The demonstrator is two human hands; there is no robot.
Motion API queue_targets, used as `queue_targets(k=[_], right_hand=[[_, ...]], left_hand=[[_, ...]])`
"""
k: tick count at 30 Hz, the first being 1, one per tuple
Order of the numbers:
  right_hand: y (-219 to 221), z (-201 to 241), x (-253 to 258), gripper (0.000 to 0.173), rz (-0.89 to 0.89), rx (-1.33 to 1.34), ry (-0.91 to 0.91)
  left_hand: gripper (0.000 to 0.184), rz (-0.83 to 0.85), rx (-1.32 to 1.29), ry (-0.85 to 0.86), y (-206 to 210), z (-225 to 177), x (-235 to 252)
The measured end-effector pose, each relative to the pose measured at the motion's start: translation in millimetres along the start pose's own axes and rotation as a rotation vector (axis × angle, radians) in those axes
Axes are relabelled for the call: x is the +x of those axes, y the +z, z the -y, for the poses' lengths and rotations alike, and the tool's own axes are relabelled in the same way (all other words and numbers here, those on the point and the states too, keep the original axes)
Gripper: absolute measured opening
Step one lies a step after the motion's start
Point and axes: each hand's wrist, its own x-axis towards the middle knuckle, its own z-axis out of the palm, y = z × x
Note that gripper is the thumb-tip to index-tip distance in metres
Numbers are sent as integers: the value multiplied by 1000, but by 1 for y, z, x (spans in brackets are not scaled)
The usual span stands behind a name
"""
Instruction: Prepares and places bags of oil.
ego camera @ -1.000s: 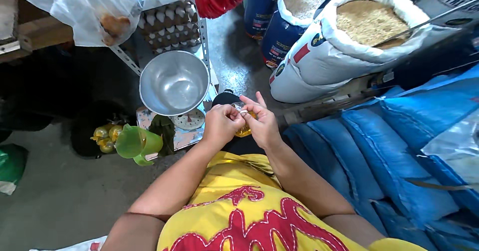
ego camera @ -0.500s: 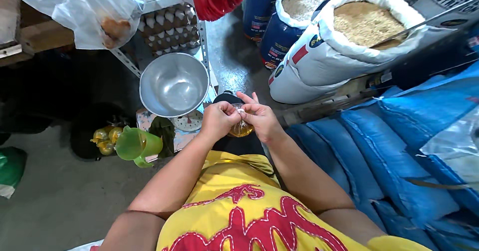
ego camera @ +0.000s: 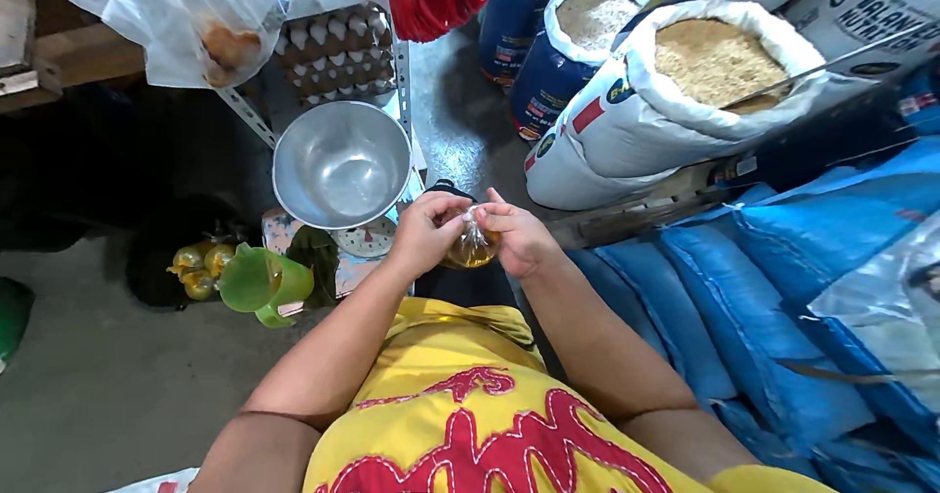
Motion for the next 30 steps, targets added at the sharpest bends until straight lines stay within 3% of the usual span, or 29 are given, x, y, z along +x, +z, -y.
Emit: queue_targets(k=[4,8,14,17,23,30], right_hand=[[12,0,1,10,-115,142,35],[15,-3,-3,14,-99,200,-13],[5,-11,4,65,-80,101,-94],[-3,-9,13,28,-51,-46,-146],[-32,-3,20,33,467,-173,-180],[-43,-5,36,17,594,-335,-368]], left_hand=[[31,-110,88,222,14,13,-7],[13,-337,119,490,28,24,-6],[12,-470,416,808,33,40,-2],[12,-489,463,896,31,43,-3],[13,-520,439,896,30,43,-3],[15,-446,350,783,28,32,-5]])
